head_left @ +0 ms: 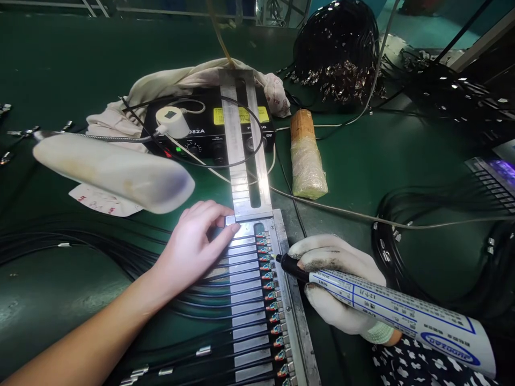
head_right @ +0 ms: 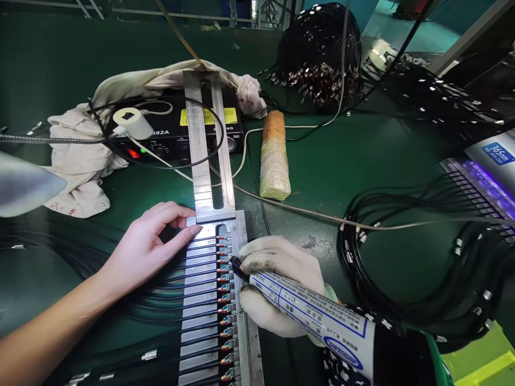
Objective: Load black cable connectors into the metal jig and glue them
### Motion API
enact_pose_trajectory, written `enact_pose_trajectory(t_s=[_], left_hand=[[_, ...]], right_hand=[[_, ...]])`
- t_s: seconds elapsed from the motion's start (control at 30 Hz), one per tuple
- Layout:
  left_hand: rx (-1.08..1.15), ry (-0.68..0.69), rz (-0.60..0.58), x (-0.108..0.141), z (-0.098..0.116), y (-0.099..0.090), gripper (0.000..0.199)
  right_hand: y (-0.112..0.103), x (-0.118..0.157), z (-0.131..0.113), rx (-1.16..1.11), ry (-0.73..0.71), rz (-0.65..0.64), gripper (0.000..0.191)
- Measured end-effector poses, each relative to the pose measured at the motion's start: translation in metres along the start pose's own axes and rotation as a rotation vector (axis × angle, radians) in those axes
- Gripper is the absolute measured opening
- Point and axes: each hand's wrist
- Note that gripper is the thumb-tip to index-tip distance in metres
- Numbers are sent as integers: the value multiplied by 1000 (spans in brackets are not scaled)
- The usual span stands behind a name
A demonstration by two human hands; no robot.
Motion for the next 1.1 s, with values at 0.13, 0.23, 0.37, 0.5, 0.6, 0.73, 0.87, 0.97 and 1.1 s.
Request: enact_pose_trajectory(t_s=[0.13, 0.23, 0.37, 0.5, 0.6, 0.73, 0.87, 0.97, 1.1], left_hand=[[-3, 4, 3, 0, 0, 0, 18], [-4, 7, 1, -1, 0, 0, 18], [1, 6, 3, 0, 0, 1, 18], [-4, -4, -2, 1, 0, 1, 17], [-5, -4, -2, 0, 0, 1, 17], [-1, 2, 5, -1, 0, 1, 17], [0, 3, 5, -1, 0, 0, 18], [0, 0, 2, -1, 0, 0, 19], [8, -4, -3, -1, 0, 0, 18]], right_hand=[[0, 1, 2, 1, 1, -12, 28], [0, 1, 3, -3, -5, -13, 29], [0, -1, 2, 2, -3, -15, 27], [0, -2, 3, 7, -10, -10, 26], [0, -2, 4, 17, -1, -6, 25], [1, -3, 6, 13, -2, -8, 26], [-1, -1, 3, 14, -8, 0, 28], [-6, 3, -4, 10, -39, 1, 31], [-9, 9, -10, 27, -55, -26, 31]])
Point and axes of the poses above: each hand's wrist, its own x-axis away from the middle knuckle, its own y-axis out of the palm, z = x × y, and after that the axes turned 3 degrees about y, right-handed
